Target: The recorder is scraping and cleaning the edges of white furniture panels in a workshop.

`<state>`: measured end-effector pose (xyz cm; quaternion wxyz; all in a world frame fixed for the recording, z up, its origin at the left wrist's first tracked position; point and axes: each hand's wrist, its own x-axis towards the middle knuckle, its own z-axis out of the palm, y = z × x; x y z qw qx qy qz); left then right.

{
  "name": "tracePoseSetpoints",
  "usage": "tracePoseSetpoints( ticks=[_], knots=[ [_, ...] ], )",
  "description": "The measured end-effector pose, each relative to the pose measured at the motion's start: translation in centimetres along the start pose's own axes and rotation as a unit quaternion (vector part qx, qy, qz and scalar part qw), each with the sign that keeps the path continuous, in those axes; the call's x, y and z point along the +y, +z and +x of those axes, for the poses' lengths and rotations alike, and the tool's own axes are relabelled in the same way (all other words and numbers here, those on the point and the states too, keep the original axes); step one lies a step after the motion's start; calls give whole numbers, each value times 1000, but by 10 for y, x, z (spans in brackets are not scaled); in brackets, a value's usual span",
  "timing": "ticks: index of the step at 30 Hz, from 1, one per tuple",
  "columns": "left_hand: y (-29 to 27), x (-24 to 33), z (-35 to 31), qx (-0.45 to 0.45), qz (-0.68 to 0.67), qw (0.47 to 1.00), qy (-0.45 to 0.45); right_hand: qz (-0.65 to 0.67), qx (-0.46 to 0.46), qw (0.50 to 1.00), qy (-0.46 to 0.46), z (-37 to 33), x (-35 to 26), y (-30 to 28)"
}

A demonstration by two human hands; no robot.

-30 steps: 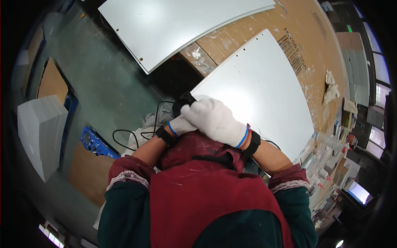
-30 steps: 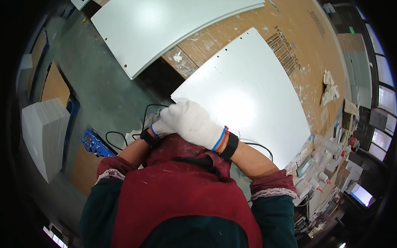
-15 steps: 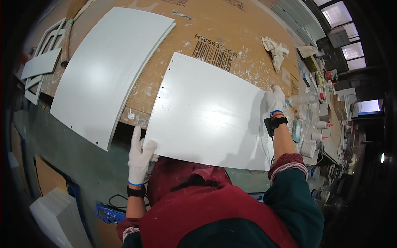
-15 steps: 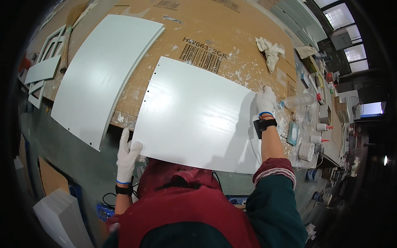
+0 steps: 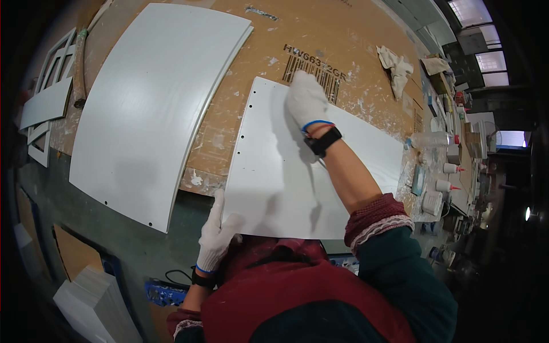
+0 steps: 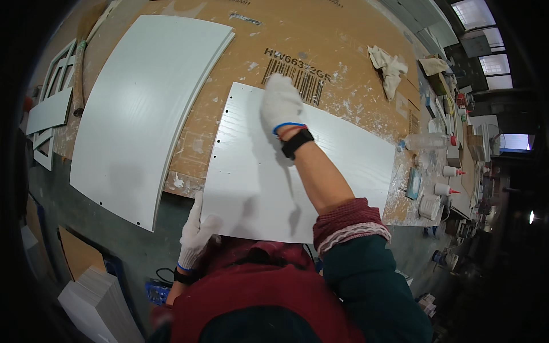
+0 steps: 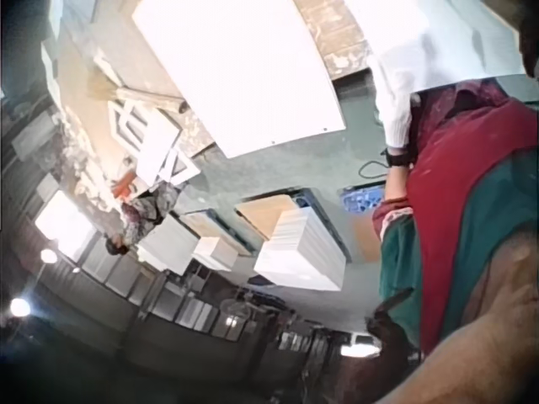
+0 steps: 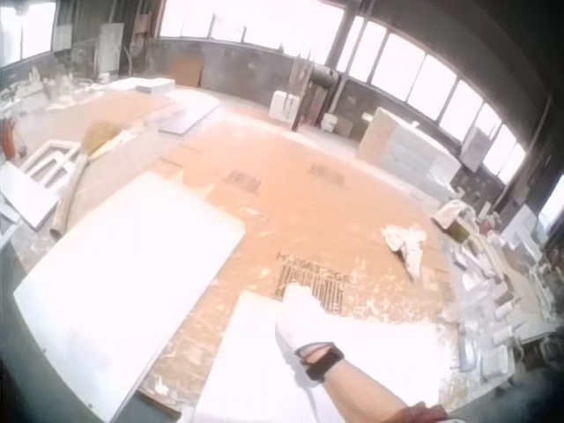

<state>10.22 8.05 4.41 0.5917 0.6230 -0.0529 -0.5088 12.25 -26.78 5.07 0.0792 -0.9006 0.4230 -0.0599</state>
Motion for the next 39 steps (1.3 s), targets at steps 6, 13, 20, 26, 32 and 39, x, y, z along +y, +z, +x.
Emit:
tracePoseSetpoints(
  ticks=[6, 13, 20, 26, 32, 39],
  knots=[
    [-1, 9, -4, -6, -14, 999, -46, 75, -159, 963, -203, -8, -109, 6],
    [-12, -24, 2, -15, -106, 994, 5, 187, -210, 913, -295, -61, -9, -48],
    [-12, -56, 5, 14, -282, 953, 110, 28, -181, 681, -709, -166, -17, -45],
    [11, -104, -44, 152, -318, 923, 152, 3, -75, 626, -776, -197, -46, -25],
    [49, -155, -77, 236, -305, 916, 105, -34, -57, 574, -816, -220, 31, -35],
    [89, -147, -56, 135, -276, 944, 122, -58, -109, 621, -774, -255, 191, -88]
  ],
)
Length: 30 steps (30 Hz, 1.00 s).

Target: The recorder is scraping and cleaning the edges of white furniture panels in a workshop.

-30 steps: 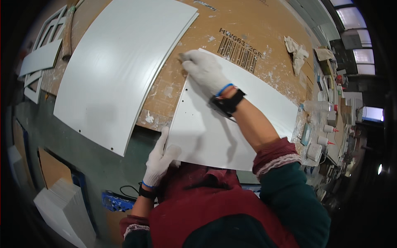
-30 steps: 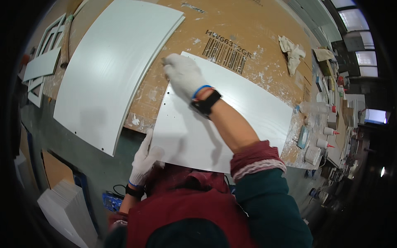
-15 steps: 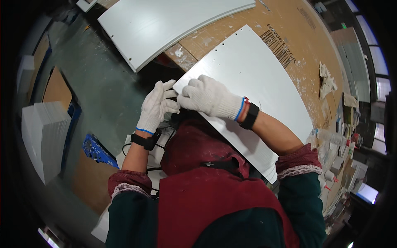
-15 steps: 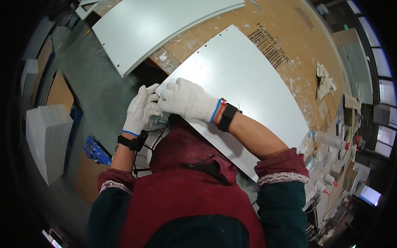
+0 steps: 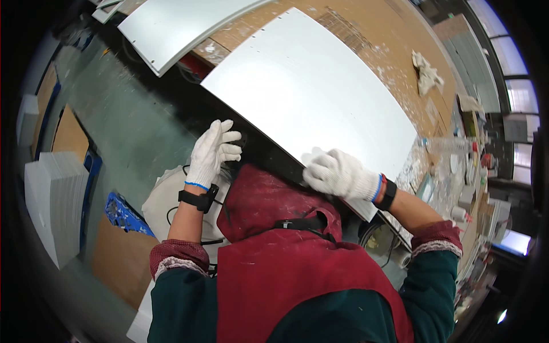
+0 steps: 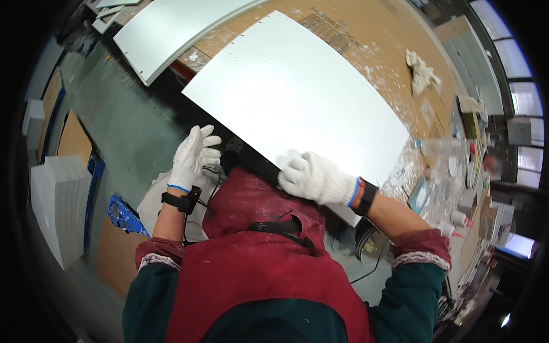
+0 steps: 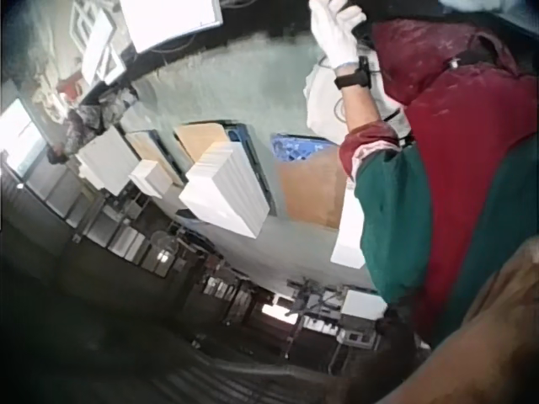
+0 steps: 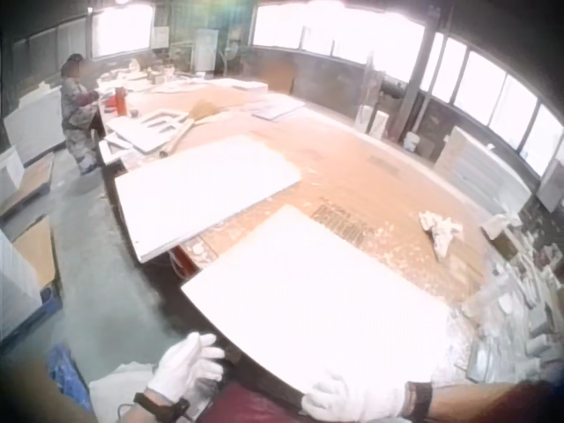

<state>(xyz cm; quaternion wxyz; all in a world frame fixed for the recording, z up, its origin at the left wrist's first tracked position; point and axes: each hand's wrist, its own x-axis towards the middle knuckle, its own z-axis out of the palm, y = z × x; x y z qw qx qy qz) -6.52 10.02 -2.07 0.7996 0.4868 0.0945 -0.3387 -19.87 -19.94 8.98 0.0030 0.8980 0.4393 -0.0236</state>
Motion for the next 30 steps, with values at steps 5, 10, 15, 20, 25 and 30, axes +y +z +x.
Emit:
tracePoseSetpoints(
  ticks=[5, 10, 15, 20, 25, 30],
  knots=[
    [32, -5, 14, -52, 16, 999, -4, 25, -47, 993, 109, -109, -71, -5],
    [58, -9, 23, -55, 83, 994, -52, 106, -245, 932, 246, -184, -124, -17],
    [81, -20, 21, -80, 110, 985, -103, 176, -29, 918, 354, -155, -97, -24],
    [86, -34, 14, -119, 62, 984, -118, 223, 20, 940, 259, -20, 18, -20],
    [87, -41, 14, -144, 43, 984, -97, 133, -18, 989, 58, 141, 91, -6],
    [82, -42, 20, -168, 90, 973, -129, 167, -49, 982, -75, 224, 124, -2]
  ],
)
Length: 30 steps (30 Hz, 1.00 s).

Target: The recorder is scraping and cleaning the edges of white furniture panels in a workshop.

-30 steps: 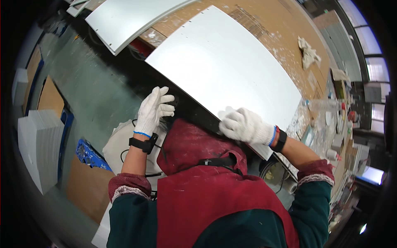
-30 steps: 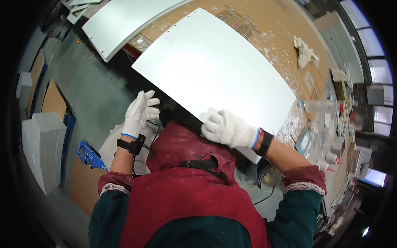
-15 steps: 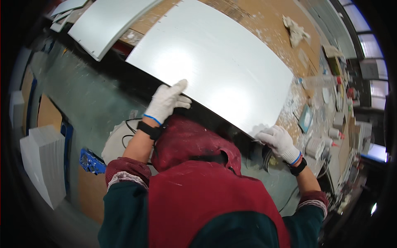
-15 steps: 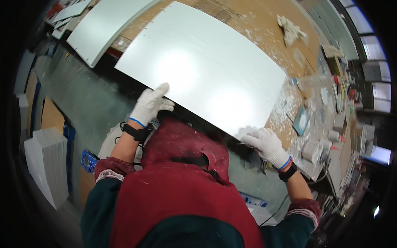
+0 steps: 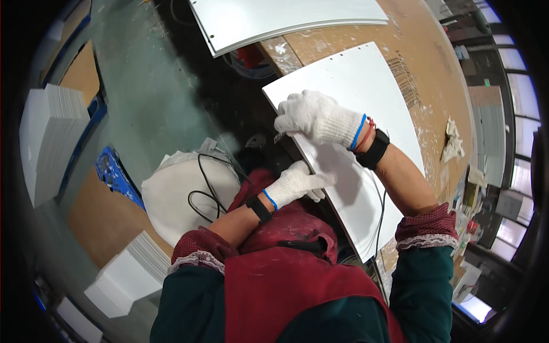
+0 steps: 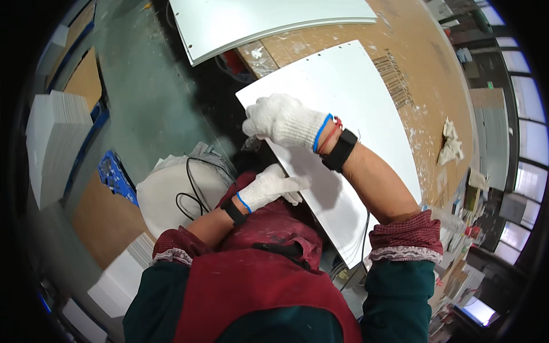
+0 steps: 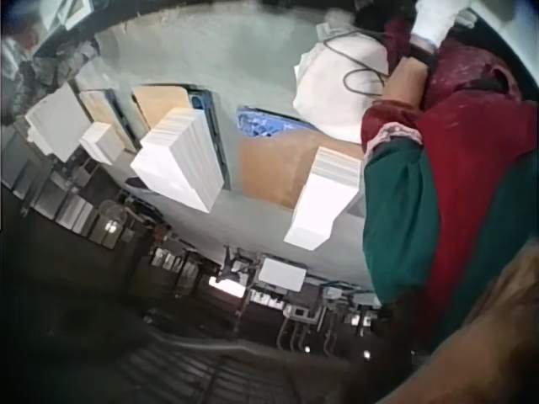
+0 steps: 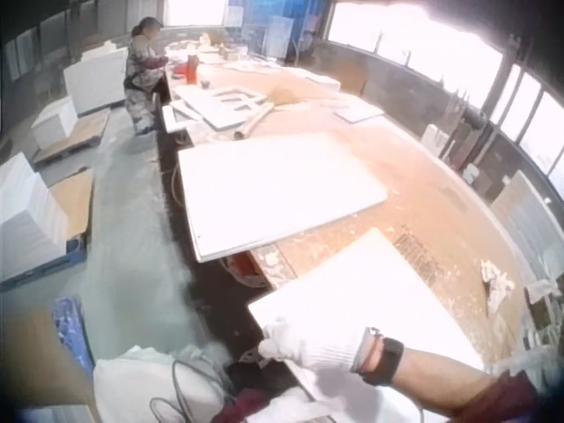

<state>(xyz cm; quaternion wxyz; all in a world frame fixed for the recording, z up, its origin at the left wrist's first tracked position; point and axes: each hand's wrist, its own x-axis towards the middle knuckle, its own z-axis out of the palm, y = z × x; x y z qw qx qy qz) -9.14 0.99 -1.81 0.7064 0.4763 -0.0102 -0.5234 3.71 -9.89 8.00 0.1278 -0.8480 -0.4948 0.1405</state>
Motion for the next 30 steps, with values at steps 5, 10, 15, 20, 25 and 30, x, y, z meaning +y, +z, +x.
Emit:
tracePoseSetpoints(
  ticks=[5, 10, 15, 20, 25, 30],
  knots=[
    [-1, -3, 6, 7, 34, 999, -38, -26, 2, 1000, 10, 60, 43, -16],
    [-1, -1, 4, 14, 62, 997, -53, -47, 65, 985, 152, 88, 60, -16],
    [-1, 7, 3, 13, 94, 990, -102, 103, 131, 986, 3, 17, 40, -18],
    [2, 16, -5, 0, 5, 999, -39, -14, 88, 995, 50, 24, 17, -1],
    [2, 20, -8, 16, 61, 997, -54, -139, 129, 962, 196, 47, 33, -7],
    [0, 10, -5, -13, 11, 1000, 5, 64, 248, 936, 242, -79, 4, -25]
  ],
)
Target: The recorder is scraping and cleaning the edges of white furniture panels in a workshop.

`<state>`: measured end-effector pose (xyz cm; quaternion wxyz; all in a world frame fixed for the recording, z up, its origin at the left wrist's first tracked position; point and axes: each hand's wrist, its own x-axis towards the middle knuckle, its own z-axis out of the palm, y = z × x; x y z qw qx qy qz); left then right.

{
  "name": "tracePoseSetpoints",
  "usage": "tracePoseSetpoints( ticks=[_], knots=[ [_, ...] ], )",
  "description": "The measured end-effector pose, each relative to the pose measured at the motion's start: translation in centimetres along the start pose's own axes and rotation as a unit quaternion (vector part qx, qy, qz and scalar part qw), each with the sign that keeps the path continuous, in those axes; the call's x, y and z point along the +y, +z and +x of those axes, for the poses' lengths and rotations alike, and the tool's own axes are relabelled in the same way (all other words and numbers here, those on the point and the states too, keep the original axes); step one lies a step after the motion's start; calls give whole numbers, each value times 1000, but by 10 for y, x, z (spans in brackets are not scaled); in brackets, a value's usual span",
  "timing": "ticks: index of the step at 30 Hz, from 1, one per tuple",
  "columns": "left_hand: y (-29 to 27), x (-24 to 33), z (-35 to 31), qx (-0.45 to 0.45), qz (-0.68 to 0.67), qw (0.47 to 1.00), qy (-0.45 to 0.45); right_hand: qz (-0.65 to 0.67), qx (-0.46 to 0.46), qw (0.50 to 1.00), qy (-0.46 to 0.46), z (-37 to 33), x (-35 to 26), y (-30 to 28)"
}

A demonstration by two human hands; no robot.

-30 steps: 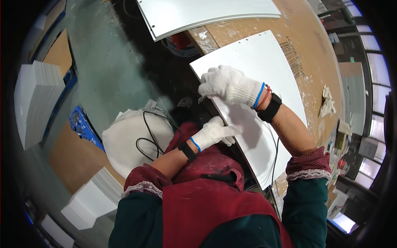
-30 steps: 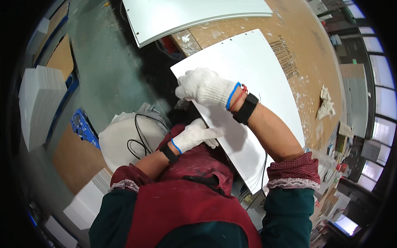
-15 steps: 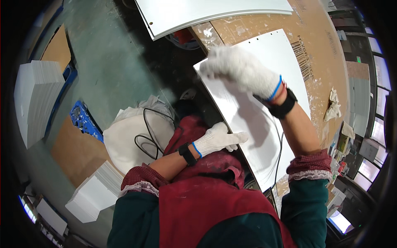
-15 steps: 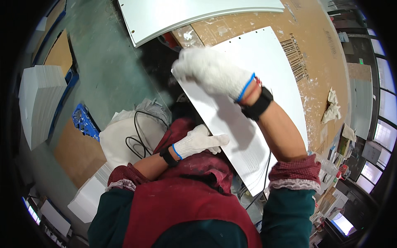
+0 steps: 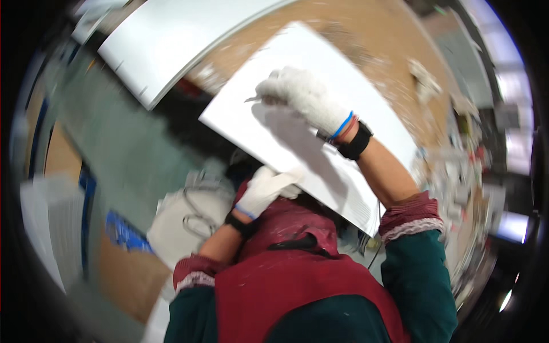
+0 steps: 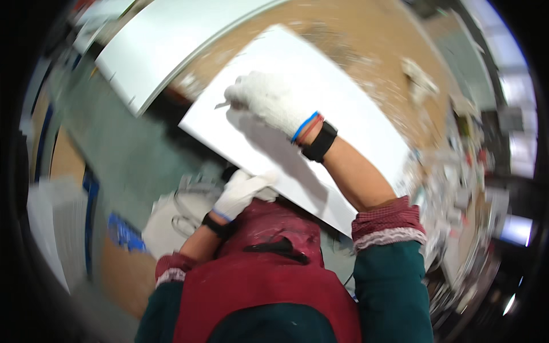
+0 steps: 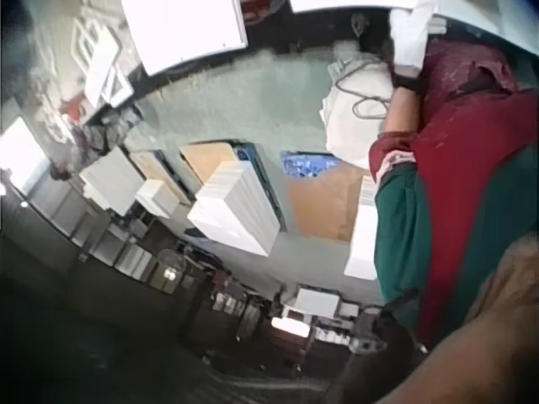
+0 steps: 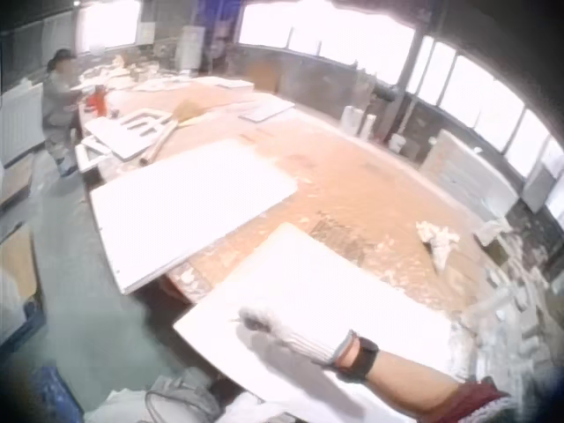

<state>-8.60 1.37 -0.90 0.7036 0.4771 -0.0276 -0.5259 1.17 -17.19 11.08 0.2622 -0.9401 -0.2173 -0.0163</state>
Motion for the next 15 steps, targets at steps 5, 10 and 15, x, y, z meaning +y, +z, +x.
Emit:
tracePoseSetpoints(
  ticks=[5, 10, 15],
  knots=[
    [8, -2, 5, 61, -27, 998, -14, -2, 150, 959, 242, -185, -27, -26],
    [10, 0, 6, 61, -42, 996, -43, 75, 144, 815, 556, -341, -108, 2],
    [13, 1, 9, 29, -100, 993, -60, 178, 380, 640, 644, -427, -151, 61]
  ],
)
